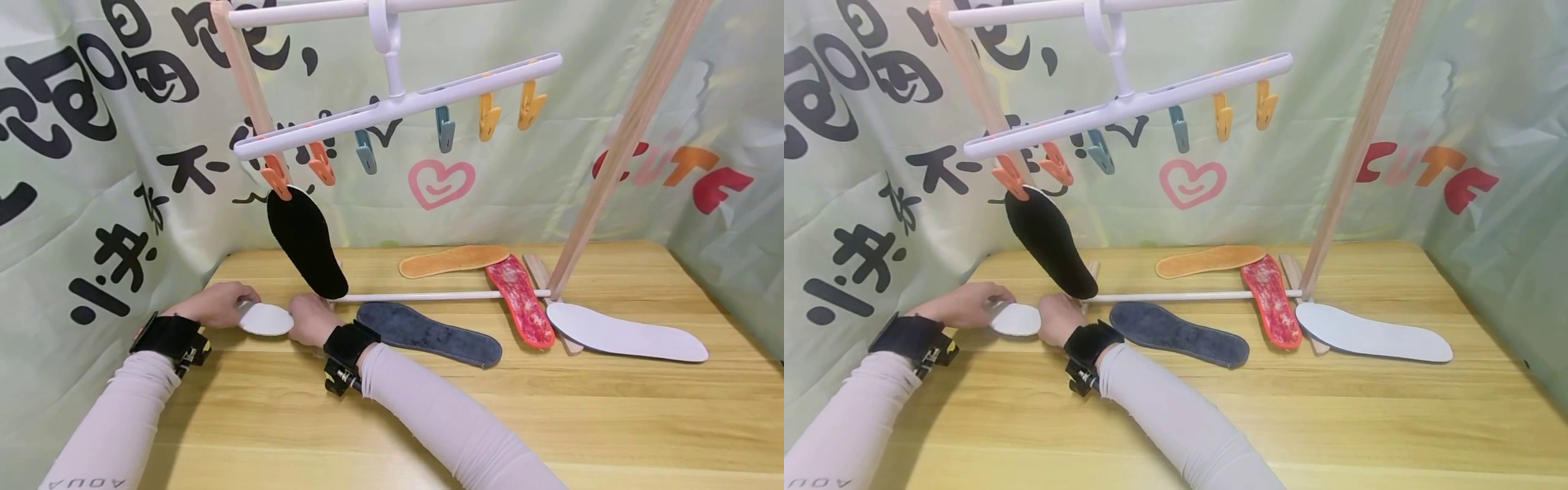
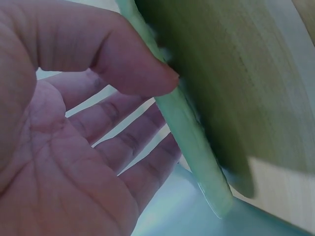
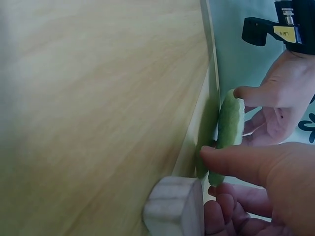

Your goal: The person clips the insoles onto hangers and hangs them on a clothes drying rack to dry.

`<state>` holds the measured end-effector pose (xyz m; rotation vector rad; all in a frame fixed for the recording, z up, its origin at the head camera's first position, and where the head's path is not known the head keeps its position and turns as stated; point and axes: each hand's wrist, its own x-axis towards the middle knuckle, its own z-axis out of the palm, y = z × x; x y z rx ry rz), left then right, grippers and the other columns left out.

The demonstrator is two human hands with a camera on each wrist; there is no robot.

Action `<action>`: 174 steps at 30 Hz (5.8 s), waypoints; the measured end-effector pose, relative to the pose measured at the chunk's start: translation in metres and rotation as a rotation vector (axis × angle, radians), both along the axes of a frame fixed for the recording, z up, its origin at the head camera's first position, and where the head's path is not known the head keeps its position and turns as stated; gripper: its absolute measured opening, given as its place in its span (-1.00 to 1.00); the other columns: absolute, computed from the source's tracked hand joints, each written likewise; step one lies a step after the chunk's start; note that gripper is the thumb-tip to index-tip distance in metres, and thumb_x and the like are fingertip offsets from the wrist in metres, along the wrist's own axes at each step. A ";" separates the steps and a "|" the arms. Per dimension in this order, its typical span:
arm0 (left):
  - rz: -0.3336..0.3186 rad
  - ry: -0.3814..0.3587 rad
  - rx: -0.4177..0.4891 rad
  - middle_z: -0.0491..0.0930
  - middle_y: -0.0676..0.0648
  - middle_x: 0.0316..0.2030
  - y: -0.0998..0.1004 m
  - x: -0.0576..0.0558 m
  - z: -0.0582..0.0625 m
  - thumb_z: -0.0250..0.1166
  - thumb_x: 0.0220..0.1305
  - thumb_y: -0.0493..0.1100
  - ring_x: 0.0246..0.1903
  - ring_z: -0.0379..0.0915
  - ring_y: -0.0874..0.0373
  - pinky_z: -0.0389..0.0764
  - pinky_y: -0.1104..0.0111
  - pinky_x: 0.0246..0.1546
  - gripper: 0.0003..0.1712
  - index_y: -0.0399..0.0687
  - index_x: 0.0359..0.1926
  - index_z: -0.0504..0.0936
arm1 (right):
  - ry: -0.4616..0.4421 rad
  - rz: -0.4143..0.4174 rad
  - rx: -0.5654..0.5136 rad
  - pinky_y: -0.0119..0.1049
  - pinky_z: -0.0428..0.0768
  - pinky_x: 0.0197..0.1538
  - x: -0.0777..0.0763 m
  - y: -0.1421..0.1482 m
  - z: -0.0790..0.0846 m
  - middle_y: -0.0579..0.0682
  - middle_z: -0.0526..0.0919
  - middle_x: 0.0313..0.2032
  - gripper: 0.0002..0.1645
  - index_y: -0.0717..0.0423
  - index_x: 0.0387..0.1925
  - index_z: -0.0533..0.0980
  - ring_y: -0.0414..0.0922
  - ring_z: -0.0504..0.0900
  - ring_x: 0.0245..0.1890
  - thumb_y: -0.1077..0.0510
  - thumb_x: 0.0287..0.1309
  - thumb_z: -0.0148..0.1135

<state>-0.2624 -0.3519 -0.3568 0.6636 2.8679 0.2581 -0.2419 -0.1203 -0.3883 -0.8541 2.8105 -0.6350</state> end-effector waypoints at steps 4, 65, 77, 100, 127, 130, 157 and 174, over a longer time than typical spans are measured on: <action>0.011 -0.006 -0.006 0.77 -0.20 -0.07 0.000 0.002 0.000 0.29 -0.03 -0.48 -0.05 0.65 -0.12 0.60 0.11 0.01 -0.52 -0.22 -0.01 0.76 | -0.009 0.019 -0.042 -0.51 0.33 -0.32 -0.001 0.002 -0.001 -0.17 0.39 -0.53 -0.60 0.03 -0.59 0.45 -0.22 0.41 -0.44 0.19 0.29 0.45; 0.013 0.367 0.180 0.86 0.01 -0.23 -0.012 0.059 -0.010 0.53 0.16 -0.43 -0.22 0.73 0.11 0.71 0.13 -0.18 -0.72 0.04 -0.20 0.85 | 0.005 0.142 -0.171 -0.54 0.31 -0.25 0.017 0.026 0.003 -0.24 0.28 -0.71 -0.69 0.04 -0.50 0.65 -0.29 0.38 -0.53 0.12 0.42 0.40; 0.052 0.299 0.227 0.87 -0.06 -0.17 -0.001 0.070 -0.002 0.58 0.18 -0.34 -0.30 0.66 0.26 0.70 0.28 -0.24 -0.73 0.02 -0.11 0.86 | -0.060 0.160 -0.251 -0.54 0.38 -0.18 0.024 0.044 0.011 -0.22 0.31 -0.80 -0.68 -0.01 -0.49 0.61 -0.30 0.36 -0.75 0.11 0.48 0.35; -0.038 0.294 0.304 0.85 0.12 -0.26 0.028 0.085 0.005 0.56 0.18 -0.37 -0.29 0.72 0.31 0.78 0.21 -0.17 -0.75 0.08 -0.20 0.86 | -0.055 0.129 -0.335 -0.48 0.16 -0.53 0.022 0.081 0.014 -0.26 0.20 -0.74 -0.37 -0.05 -0.71 0.28 -0.34 0.15 -0.73 0.07 0.41 0.43; -0.172 0.345 0.332 0.83 0.21 -0.28 0.076 0.100 0.018 0.57 0.17 -0.35 -0.32 0.64 0.47 0.73 0.37 -0.28 -0.72 0.11 -0.15 0.86 | -0.044 0.112 -0.400 -0.52 0.33 -0.40 0.021 0.131 0.029 -0.18 0.58 -0.57 -0.82 0.07 -0.38 0.71 -0.37 0.34 -0.58 0.10 0.34 0.48; -0.191 0.365 0.335 0.82 0.23 -0.28 0.082 0.100 0.019 0.58 0.17 -0.34 -0.32 0.61 0.48 0.71 0.39 -0.29 -0.71 0.12 -0.14 0.86 | -0.050 0.111 -0.414 -0.53 0.36 -0.39 0.020 0.136 0.030 -0.16 0.65 -0.54 -0.85 0.08 -0.32 0.75 -0.39 0.38 -0.56 0.10 0.35 0.48; -0.302 0.430 0.427 0.82 0.09 -0.23 0.135 0.089 0.019 0.57 0.22 -0.30 -0.32 0.68 0.37 0.76 0.39 -0.29 -0.75 -0.05 -0.07 0.83 | -0.034 0.049 -0.444 -0.46 0.49 -0.42 0.018 0.182 0.037 -0.21 0.56 -0.65 -0.66 0.03 -0.46 0.71 -0.31 0.52 -0.64 0.07 0.50 0.32; -0.230 0.414 0.517 0.69 0.13 -0.35 0.178 0.074 0.020 0.52 0.25 -0.32 -0.39 0.54 0.33 0.56 0.45 -0.46 -0.76 0.05 -0.14 0.69 | -0.013 0.068 -0.503 -0.45 0.47 -0.40 0.024 0.193 0.033 -0.07 0.70 -0.53 -0.74 0.03 -0.36 0.75 -0.30 0.58 -0.55 0.06 0.49 0.34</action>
